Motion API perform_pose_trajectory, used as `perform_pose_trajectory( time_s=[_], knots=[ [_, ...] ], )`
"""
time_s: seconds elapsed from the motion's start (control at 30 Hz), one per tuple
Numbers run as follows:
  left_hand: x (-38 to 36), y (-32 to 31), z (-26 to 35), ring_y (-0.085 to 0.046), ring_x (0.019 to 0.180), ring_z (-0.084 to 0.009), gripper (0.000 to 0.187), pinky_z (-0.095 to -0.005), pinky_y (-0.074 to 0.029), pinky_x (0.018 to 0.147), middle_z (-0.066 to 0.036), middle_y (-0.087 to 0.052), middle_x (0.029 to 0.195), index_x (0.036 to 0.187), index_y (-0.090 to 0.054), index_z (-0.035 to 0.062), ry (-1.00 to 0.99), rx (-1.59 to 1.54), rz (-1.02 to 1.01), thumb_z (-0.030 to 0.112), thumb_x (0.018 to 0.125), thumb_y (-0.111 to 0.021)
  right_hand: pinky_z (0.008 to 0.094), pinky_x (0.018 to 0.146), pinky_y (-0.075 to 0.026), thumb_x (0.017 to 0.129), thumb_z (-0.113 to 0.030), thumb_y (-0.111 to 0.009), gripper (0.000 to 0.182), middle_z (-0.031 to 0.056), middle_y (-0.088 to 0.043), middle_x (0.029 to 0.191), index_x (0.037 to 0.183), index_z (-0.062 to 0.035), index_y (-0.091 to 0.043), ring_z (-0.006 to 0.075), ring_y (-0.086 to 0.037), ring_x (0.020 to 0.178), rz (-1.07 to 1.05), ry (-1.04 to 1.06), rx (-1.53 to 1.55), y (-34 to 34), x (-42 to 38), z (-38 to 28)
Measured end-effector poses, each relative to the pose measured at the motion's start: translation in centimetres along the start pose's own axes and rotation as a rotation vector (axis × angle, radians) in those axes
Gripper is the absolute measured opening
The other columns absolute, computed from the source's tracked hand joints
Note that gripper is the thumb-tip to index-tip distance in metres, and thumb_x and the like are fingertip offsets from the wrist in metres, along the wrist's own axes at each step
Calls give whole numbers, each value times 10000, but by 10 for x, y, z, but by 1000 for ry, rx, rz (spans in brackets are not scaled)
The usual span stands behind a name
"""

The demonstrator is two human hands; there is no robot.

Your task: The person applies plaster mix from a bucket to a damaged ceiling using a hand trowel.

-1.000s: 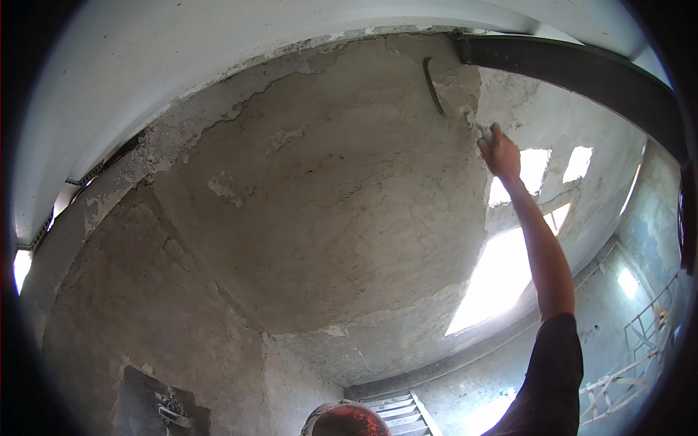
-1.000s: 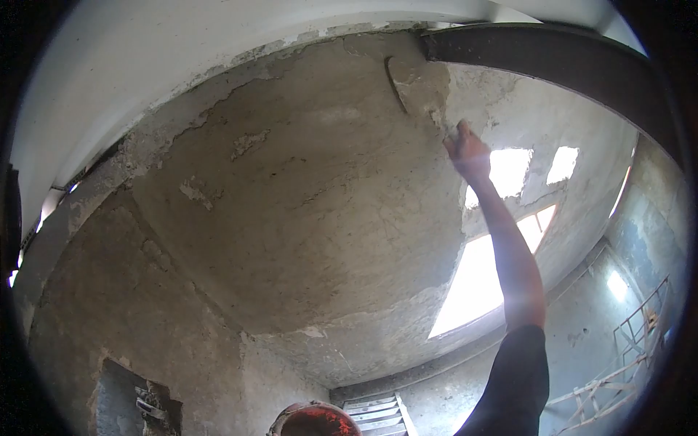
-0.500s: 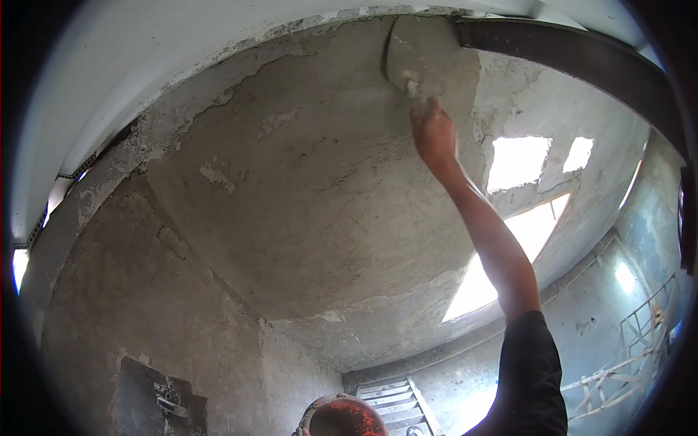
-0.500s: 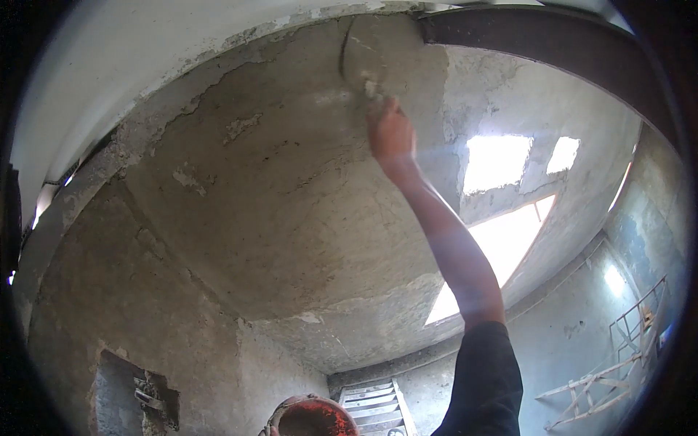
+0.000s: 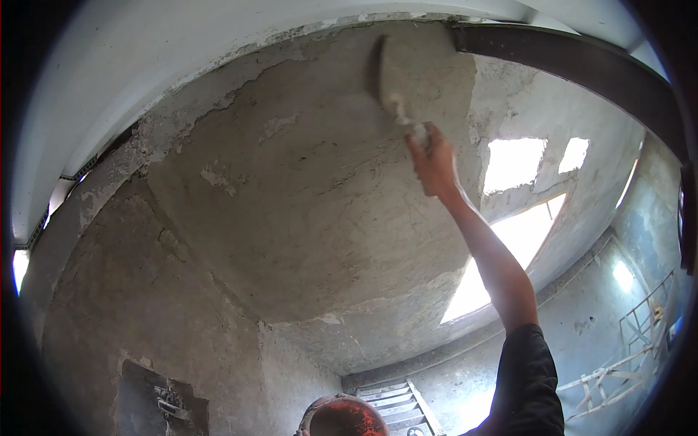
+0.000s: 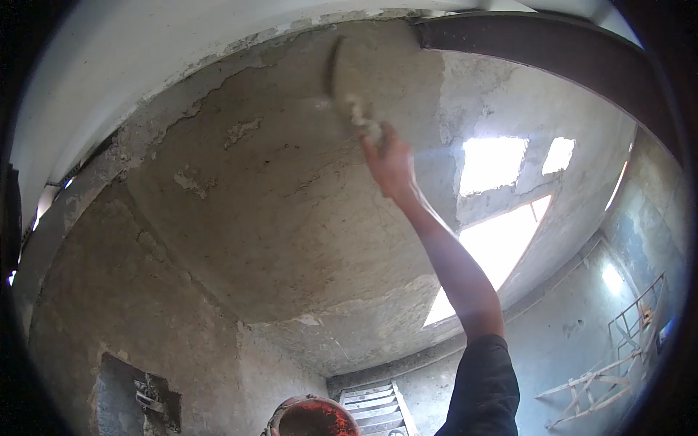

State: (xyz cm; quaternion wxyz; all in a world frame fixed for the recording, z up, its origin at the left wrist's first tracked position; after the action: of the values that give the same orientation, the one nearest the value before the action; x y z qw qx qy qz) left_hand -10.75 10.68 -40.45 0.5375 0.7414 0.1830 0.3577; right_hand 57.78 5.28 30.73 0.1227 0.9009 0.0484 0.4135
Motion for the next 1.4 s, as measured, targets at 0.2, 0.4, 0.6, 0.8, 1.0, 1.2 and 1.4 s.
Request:
perform_pose_trajectory(
  time_s=[0.2,0.4,0.6,0.8,1.0,1.2,1.4],
  knots=[
    [13,-3,1,-653,917,-370,379,-422,-527,766,-221,-673,978,1056,-668,17,-60,-2,-13,357,948,-541,340,476,-505,891,-337,-542,566,109,-595,646,1278,69,-466,194,-617,526,222,-68,-58,48,41,38],
    [23,-4,1,-651,918,-375,385,-427,-527,766,-220,-673,980,1068,-666,24,-38,-25,-12,365,949,-535,346,449,-489,899,-309,-483,442,127,-587,808,1177,33,-506,210,-599,543,175,-156,395,23,37,-2],
    [21,-2,2,-649,919,-379,390,-431,-528,766,-219,-673,982,1080,-664,32,-20,-22,-10,374,950,-528,317,427,-432,932,-316,-453,331,87,-481,736,1102,-39,-513,170,-490,480,-208,-313,1456,-12,11,-42],
    [7,1,4,-648,920,-384,397,-436,-528,766,-218,-673,984,1092,-662,39,-12,-6,-19,382,951,-522,378,561,-494,915,-249,-541,394,164,-578,825,1215,4,-506,222,-620,652,136,-11,42,21,17,-1],
    [-10,-2,2,-647,919,-389,397,-440,-530,762,-214,-673,985,1103,-660,51,-44,80,-28,388,952,-516,444,749,-503,905,-292,-586,373,138,-607,1053,1257,-176,-545,335,-634,883,177,450,-581,90,74,33],
    [69,161,-2,-639,948,-385,413,-434,-521,792,-214,-667,1016,1131,-643,47,571,-630,-212,395,954,-508,441,739,-503,931,-287,-560,350,121,-601,1014,1256,-156,-550,342,-624,855,97,598,-855,139,109,26],
    [88,202,10,-634,969,-381,420,-430,-516,809,-216,-661,1038,1142,-636,42,662,-720,-208,395,955,-507,436,742,-512,952,-328,-525,365,144,-617,1091,1258,-129,-538,355,-645,883,115,401,-669,123,96,25]
  ],
)
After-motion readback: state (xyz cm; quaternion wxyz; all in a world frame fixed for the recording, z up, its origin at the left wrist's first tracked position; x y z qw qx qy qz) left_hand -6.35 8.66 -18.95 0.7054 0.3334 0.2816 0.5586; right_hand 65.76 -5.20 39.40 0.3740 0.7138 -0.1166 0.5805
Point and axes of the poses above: each hand's wrist, its own x-axis towards the middle knuckle, its own y-axis out of the back of the hand, z = x × y, the point moved 7 cm from there along x, towards the middle knuckle
